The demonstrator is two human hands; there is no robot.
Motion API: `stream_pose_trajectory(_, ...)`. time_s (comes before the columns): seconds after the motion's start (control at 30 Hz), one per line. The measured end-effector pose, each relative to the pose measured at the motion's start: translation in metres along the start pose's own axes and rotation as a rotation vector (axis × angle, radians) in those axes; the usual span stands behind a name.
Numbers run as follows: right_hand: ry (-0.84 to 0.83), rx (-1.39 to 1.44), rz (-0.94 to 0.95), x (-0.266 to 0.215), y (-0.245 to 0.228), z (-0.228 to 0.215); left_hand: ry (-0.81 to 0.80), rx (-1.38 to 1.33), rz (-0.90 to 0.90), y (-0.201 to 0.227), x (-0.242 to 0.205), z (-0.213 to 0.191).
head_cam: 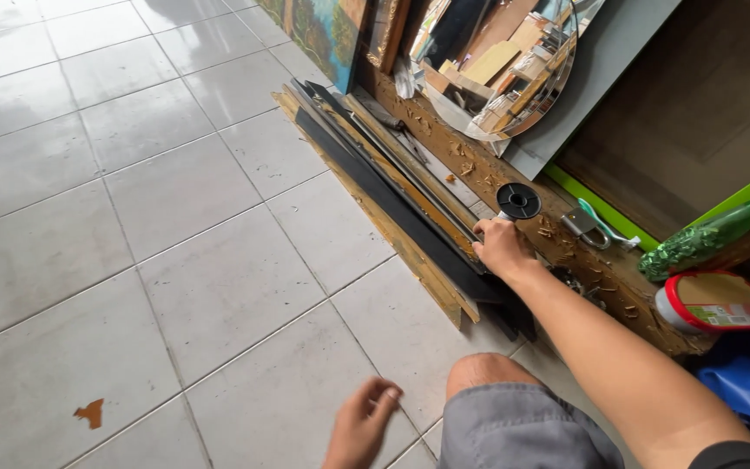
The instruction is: Assembling a picture frame by aligning wooden pieces and applying glue to the joints.
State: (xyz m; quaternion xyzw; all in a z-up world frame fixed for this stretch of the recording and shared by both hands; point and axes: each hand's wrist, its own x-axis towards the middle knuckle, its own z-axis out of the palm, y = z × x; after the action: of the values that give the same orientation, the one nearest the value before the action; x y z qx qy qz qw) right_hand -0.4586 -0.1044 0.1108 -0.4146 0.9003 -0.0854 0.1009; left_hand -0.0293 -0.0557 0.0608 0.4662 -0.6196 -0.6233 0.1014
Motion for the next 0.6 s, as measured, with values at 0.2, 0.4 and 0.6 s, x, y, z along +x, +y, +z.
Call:
stream_pose_trajectory(0.2,0.012,0.033,0.022,-0.004,-0.009,-0.002,-0.054,-0.167,0.051,0.040,0.013,-0.090)
stream_pose_trajectory(0.4,0.102,0.288,-0.028,-0.042,-0.100,0.010,0.143,-0.391,-0.212,0.043,0.023,-0.132)
stream_pose_trajectory(0.6,0.155,-0.027,0.037,-0.036,-0.103,0.058,0.163,-0.383,-0.261,0.034,0.034,-0.145)
